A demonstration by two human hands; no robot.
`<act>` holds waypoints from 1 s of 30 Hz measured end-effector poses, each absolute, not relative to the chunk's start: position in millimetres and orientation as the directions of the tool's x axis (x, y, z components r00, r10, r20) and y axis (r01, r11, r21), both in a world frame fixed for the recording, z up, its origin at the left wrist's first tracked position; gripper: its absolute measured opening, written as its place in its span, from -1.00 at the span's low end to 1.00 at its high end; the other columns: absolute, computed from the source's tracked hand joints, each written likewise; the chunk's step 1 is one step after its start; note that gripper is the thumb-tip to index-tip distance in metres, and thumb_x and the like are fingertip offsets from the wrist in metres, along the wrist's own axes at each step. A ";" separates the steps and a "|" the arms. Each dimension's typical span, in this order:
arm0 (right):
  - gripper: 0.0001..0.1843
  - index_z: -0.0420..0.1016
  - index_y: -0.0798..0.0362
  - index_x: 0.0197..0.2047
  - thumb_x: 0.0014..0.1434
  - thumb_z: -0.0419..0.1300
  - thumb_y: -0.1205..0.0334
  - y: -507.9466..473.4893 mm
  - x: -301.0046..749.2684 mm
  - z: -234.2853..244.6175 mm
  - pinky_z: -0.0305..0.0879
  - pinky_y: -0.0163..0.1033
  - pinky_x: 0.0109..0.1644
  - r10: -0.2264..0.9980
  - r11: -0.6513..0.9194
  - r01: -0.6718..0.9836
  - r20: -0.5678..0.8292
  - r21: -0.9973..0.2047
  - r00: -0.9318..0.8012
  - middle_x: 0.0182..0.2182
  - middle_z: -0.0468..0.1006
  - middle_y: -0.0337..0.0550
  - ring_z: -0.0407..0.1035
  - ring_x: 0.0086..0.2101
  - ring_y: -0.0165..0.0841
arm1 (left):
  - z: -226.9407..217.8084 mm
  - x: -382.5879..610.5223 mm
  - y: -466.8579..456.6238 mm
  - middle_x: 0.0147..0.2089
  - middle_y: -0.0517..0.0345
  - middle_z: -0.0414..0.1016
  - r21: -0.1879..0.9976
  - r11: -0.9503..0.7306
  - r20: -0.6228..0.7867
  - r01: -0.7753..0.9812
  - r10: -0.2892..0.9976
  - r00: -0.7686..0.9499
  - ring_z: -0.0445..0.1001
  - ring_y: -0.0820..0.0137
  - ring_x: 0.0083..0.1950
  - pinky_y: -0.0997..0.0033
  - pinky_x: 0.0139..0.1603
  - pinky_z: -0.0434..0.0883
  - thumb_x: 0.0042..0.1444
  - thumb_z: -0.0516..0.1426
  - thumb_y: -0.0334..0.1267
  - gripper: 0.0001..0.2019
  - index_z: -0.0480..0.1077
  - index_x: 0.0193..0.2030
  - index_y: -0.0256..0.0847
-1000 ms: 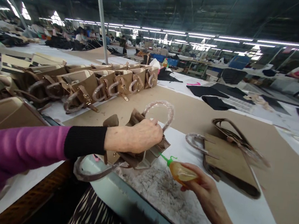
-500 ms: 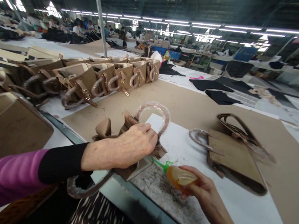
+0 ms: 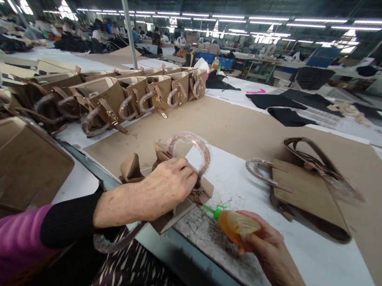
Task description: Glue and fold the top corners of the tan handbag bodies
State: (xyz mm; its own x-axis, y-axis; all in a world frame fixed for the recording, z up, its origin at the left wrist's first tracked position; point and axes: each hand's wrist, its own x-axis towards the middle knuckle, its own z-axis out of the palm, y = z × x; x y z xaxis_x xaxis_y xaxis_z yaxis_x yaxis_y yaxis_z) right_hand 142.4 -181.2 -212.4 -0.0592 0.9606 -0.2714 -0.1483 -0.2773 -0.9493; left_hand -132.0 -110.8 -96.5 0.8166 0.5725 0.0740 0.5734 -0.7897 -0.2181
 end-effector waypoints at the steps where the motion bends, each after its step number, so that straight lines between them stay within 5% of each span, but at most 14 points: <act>1: -0.59 0.48 0.12 -0.09 -0.08 0.30 0.26 -181.2 141.5 -213.8 0.33 -0.24 -0.51 0.958 -0.285 -0.148 -0.278 -0.947 -0.067 -0.36 0.57 -0.09 0.39 -0.47 -0.23 | -97.4 -132.6 -111.9 -0.14 -0.06 0.40 -0.215 -0.788 0.077 0.577 0.575 0.815 0.28 0.24 -0.13 0.24 -0.10 0.34 0.07 0.16 -0.32 -0.79 0.30 -0.17 -0.33; 30: -0.61 0.53 0.07 -0.16 -0.16 0.23 0.36 -212.0 108.5 -200.3 0.27 -0.30 -0.59 0.928 -0.368 -0.324 -0.325 -0.871 -0.182 -0.43 0.57 -0.06 0.41 -0.48 -0.21 | -103.2 -135.5 -115.6 -0.19 -0.02 0.41 -0.247 -0.790 0.134 0.561 0.546 0.827 0.26 0.24 -0.18 0.26 -0.16 0.32 0.09 0.12 -0.37 -0.84 0.34 -0.18 -0.37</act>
